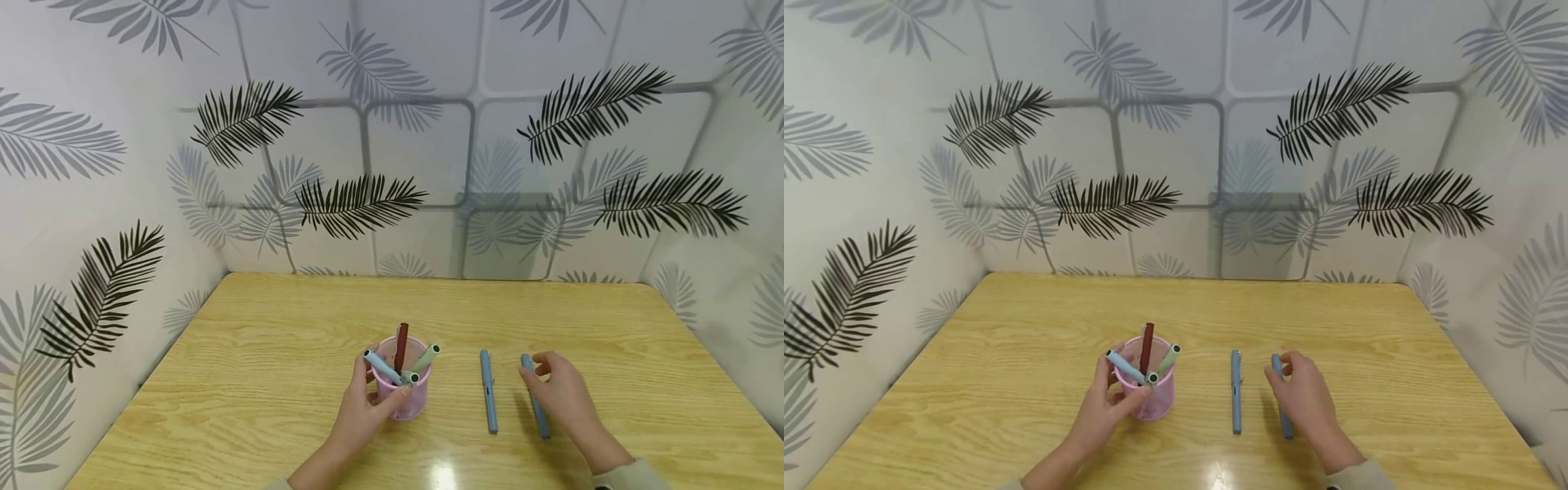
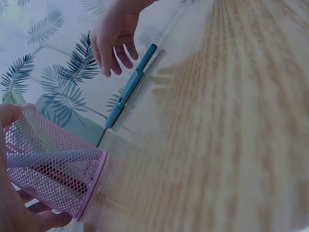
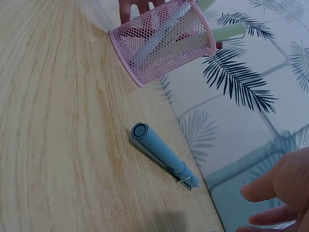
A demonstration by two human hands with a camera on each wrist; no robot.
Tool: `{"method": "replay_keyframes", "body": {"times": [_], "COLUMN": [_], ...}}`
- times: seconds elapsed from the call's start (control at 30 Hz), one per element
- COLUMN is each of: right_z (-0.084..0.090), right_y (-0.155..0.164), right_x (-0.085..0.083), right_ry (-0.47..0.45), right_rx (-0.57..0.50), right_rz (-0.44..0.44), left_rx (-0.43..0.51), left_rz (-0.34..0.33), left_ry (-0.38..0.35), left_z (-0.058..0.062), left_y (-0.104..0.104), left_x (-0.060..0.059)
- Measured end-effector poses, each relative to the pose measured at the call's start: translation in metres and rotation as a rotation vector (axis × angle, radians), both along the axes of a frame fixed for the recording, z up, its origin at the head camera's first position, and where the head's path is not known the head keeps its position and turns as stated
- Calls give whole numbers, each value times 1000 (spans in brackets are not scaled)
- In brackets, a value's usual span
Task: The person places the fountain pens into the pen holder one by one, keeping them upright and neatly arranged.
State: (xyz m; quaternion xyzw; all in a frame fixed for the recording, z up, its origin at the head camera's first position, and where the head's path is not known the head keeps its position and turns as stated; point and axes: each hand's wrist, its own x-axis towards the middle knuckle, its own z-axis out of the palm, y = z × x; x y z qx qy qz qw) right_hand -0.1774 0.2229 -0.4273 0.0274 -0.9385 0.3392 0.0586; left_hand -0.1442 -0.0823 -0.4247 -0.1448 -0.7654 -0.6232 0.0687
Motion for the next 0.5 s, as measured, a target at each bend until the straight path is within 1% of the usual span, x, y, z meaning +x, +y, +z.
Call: {"method": "replay_keyframes", "body": {"times": [0.2, 0.5], "right_z": [-4, -11], "right_y": [5, 8], "right_x": [-2, -3], "right_ry": [-30, -70], "right_rx": [67, 90], "right_rz": [-5, 11], "left_rx": [2, -2], "left_rz": [2, -1], "left_ry": [-14, -20], "left_z": [1, 1], "left_y": [0, 0], "left_x": [0, 0]}}
